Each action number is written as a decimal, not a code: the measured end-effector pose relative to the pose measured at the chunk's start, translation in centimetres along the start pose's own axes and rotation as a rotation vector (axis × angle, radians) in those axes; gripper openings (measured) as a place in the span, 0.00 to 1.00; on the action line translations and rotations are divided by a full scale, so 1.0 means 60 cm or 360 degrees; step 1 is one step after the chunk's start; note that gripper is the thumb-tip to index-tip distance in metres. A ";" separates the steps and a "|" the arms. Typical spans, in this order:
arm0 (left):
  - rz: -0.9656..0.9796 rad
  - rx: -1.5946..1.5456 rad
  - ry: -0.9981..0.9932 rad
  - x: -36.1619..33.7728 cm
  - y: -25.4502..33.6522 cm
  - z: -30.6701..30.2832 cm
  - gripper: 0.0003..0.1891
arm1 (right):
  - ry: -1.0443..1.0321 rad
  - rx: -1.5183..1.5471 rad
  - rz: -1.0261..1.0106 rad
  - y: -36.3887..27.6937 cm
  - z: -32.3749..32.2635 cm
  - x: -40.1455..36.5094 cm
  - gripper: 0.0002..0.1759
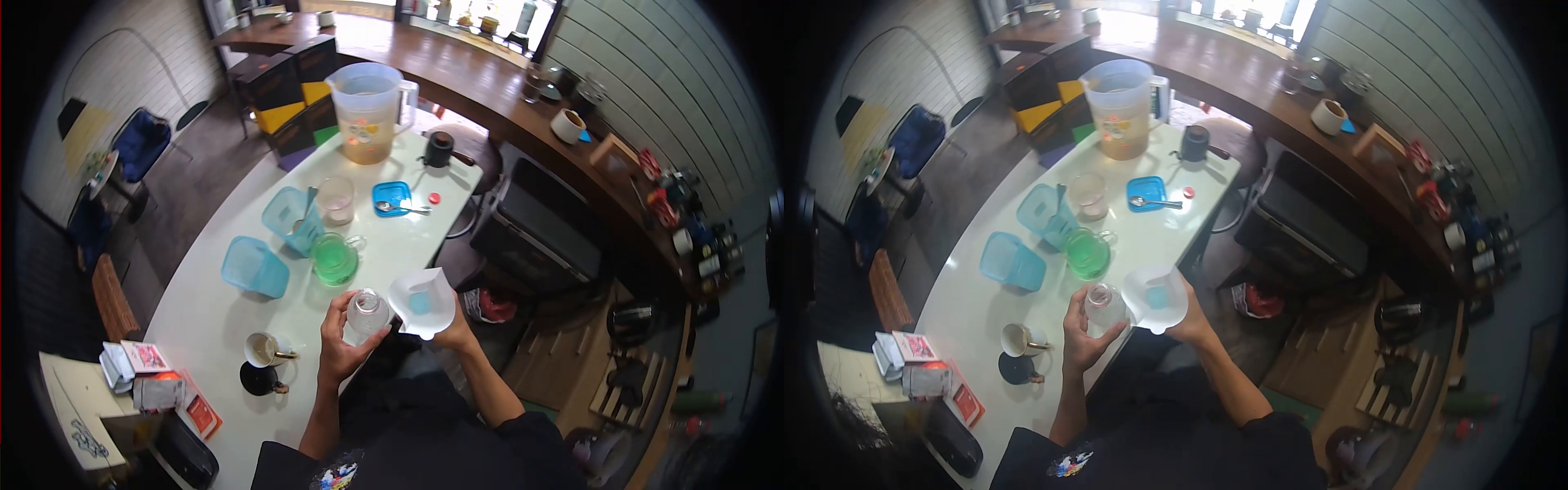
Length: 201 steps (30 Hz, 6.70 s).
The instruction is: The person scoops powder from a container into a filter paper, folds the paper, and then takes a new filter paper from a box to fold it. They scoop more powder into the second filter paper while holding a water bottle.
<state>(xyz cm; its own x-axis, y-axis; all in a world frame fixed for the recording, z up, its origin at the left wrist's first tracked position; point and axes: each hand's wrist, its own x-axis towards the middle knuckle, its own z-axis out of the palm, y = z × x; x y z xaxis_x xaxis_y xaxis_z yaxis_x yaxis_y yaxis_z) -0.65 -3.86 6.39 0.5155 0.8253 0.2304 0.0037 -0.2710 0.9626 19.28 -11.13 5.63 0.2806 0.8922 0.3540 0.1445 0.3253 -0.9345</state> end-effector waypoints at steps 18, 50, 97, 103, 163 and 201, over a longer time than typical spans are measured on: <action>-0.0069 -0.0352 -0.0680 0.022 0.005 0.121 0.39 | 0.0828 0.0513 0.0514 -0.054 -0.113 -0.132 0.39; 0.0028 -0.0422 -0.1318 0.092 0.043 0.500 0.41 | 0.1323 0.0118 0.0287 -0.107 -0.426 -0.260 0.41; 0.0121 -0.0268 -0.0998 0.136 0.034 0.468 0.35 | 0.0474 -0.0586 -0.0071 -0.097 -0.451 -0.111 0.53; 0.0048 -0.0241 -0.0815 0.132 0.032 0.436 0.34 | 0.0210 -0.0475 0.0016 -0.088 -0.448 -0.062 0.48; 0.0272 0.0291 0.0072 0.110 0.034 0.087 0.31 | -0.1803 -0.1234 -0.0297 -0.227 -0.113 0.305 0.26; 0.0301 0.0156 0.0122 0.125 0.044 0.115 0.33 | -0.1913 -0.1682 -0.0517 -0.275 -0.100 0.318 0.30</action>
<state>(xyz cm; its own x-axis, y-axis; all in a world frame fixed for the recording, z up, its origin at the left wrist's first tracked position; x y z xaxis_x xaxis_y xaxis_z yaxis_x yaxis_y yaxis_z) 9.14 -1.82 9.68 0.4484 0.7894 0.4193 -0.0019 -0.4683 0.8836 27.93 -1.33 28.06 -0.6751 0.7142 -0.1847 0.7370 0.6418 -0.2118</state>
